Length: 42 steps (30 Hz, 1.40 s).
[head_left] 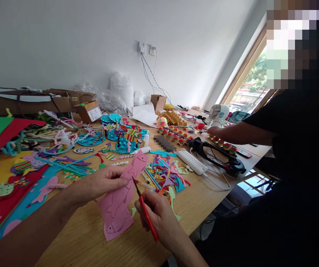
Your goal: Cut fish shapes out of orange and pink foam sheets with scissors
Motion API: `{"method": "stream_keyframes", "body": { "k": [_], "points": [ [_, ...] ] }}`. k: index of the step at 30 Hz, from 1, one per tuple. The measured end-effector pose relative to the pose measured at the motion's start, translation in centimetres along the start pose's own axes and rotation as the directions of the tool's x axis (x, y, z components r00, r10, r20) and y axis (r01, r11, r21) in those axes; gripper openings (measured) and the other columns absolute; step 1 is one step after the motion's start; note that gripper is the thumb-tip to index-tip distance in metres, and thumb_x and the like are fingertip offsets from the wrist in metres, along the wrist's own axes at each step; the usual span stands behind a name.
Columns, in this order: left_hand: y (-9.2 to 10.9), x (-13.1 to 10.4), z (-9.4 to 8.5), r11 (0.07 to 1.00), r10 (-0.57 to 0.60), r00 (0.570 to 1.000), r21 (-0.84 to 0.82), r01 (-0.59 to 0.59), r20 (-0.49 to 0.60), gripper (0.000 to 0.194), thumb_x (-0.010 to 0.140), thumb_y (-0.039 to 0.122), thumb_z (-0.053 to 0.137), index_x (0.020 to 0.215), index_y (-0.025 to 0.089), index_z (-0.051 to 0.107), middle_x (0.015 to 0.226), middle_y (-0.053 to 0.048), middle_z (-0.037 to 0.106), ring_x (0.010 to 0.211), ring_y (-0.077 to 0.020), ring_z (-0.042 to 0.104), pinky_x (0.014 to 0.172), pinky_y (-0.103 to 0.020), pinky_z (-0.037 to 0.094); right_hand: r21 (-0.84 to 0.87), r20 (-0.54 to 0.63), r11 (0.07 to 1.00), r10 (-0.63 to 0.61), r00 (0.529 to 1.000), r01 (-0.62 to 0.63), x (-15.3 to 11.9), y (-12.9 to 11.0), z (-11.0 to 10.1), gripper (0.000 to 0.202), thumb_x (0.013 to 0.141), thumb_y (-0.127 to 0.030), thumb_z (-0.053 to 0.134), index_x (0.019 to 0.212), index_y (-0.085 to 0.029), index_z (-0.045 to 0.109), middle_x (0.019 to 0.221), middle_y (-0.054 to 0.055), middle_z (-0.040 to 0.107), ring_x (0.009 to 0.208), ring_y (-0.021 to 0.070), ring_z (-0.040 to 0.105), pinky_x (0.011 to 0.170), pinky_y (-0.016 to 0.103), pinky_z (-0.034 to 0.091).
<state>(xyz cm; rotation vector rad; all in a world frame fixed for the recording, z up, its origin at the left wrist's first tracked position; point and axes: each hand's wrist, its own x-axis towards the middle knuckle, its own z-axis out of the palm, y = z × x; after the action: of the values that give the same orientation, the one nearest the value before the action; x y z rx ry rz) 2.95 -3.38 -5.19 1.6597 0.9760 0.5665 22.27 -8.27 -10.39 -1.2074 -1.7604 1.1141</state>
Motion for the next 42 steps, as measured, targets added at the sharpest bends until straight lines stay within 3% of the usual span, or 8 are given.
{"method": "stream_keyframes", "body": {
  "k": [8, 17, 27, 33, 36, 39, 40, 42],
  "points": [
    [-0.2, 0.0, 0.0, 1.0, -0.022, 0.998, -0.009, 0.023, 0.055, 0.025, 0.08, 0.044, 0.06, 0.081, 0.02, 0.067, 0.079, 0.001, 0.059, 0.072, -0.0166, 0.05, 0.059, -0.023, 0.04, -0.063, 0.01, 0.998, 0.012, 1.0, -0.012, -0.5, 0.3, -0.3, 0.03, 0.084, -0.037, 0.048, 0.06, -0.021, 0.039, 0.053, -0.003, 0.04, 0.05, 0.0115, 0.036, 0.047, 0.025, 0.021],
    [-0.3, 0.2, -0.1, 0.999, -0.047, 0.996, 0.02, 0.046, 0.076, 0.027, 0.08, 0.046, 0.059, 0.075, 0.02, 0.063, 0.075, 0.002, 0.055, 0.072, -0.016, 0.048, 0.059, -0.023, 0.04, -0.079, 0.014, 0.997, 0.018, 1.0, -0.017, -0.5, 0.7, -0.3, 0.034, 0.086, -0.038, 0.049, 0.06, -0.021, 0.038, 0.054, -0.004, 0.039, 0.052, 0.0111, 0.034, 0.048, 0.025, 0.021],
    [-0.6, -0.1, -0.5, 0.995, -0.093, 0.965, 0.05, 0.083, 0.244, 0.028, 0.08, 0.047, 0.059, 0.078, 0.02, 0.068, 0.072, 0.002, 0.054, 0.064, -0.0147, 0.047, 0.055, -0.022, 0.036, -0.207, 0.125, 0.978, 0.003, 0.992, 0.023, -0.9, 0.2, -1.3, 0.033, 0.088, -0.034, 0.052, 0.062, -0.02, 0.038, 0.056, -0.005, 0.039, 0.053, 0.0097, 0.032, 0.049, 0.024, 0.022],
    [-0.5, 0.1, -0.6, 0.99, -0.099, 0.953, 0.129, 0.064, 0.287, 0.025, 0.081, 0.043, 0.056, 0.074, 0.021, 0.064, 0.067, 0.002, 0.053, 0.06, -0.0147, 0.046, 0.053, -0.023, 0.034, -0.122, 0.146, 0.993, 0.011, 0.989, 0.007, -1.1, 0.8, -0.9, 0.036, 0.089, -0.037, 0.053, 0.061, -0.02, 0.039, 0.053, -0.006, 0.038, 0.049, 0.0087, 0.032, 0.046, 0.023, 0.022],
    [0.1, 0.1, -0.5, 0.978, 0.02, 0.999, 0.208, -0.029, 0.048, 0.02, 0.08, 0.041, 0.059, 0.077, 0.021, 0.063, 0.074, 0.001, 0.057, 0.067, -0.0167, 0.051, 0.058, -0.024, 0.038, 0.065, 0.13, 0.991, 0.108, 0.986, -0.117, -1.0, 1.2, -0.6, 0.037, 0.086, -0.045, 0.054, 0.061, -0.021, 0.04, 0.046, -0.007, 0.041, 0.041, 0.0082, 0.036, 0.041, 0.021, 0.024],
    [1.0, -0.2, 0.0, 0.953, 0.239, 0.898, 0.267, -0.144, -0.369, 0.018, 0.08, 0.041, 0.058, 0.076, 0.023, 0.059, 0.072, 0.002, 0.056, 0.068, -0.0167, 0.052, 0.06, -0.023, 0.04, 0.263, 0.083, 0.944, 0.183, 0.98, -0.199, -0.6, 1.2, -0.3, 0.041, 0.081, -0.058, 0.054, 0.065, -0.021, 0.044, 0.039, -0.008, 0.042, 0.033, 0.0071, 0.033, 0.036, 0.02, 0.022],
    [1.2, -0.4, 0.3, 0.948, 0.276, 0.87, 0.263, -0.178, -0.409, 0.022, 0.082, 0.044, 0.056, 0.072, 0.023, 0.057, 0.066, 0.003, 0.054, 0.063, -0.0155, 0.05, 0.057, -0.023, 0.039, 0.316, 0.055, 0.929, 0.185, 0.981, -0.193, -0.4, 1.2, -0.2, 0.043, 0.08, -0.06, 0.053, 0.065, -0.021, 0.045, 0.038, -0.008, 0.043, 0.032, 0.0066, 0.032, 0.036, 0.019, 0.021],
    [1.3, -0.7, 1.2, 0.957, 0.255, 0.921, 0.215, -0.196, -0.296, 0.036, 0.085, 0.049, 0.05, 0.059, 0.023, 0.052, 0.053, 0.004, 0.048, 0.051, -0.0133, 0.045, 0.048, -0.022, 0.034, 0.401, -0.016, 0.905, 0.164, 0.986, -0.144, -0.1, 1.0, -0.1, 0.046, 0.079, -0.063, 0.053, 0.065, -0.02, 0.046, 0.037, -0.008, 0.044, 0.031, 0.006, 0.03, 0.035, 0.019, 0.02]
  ]
}}
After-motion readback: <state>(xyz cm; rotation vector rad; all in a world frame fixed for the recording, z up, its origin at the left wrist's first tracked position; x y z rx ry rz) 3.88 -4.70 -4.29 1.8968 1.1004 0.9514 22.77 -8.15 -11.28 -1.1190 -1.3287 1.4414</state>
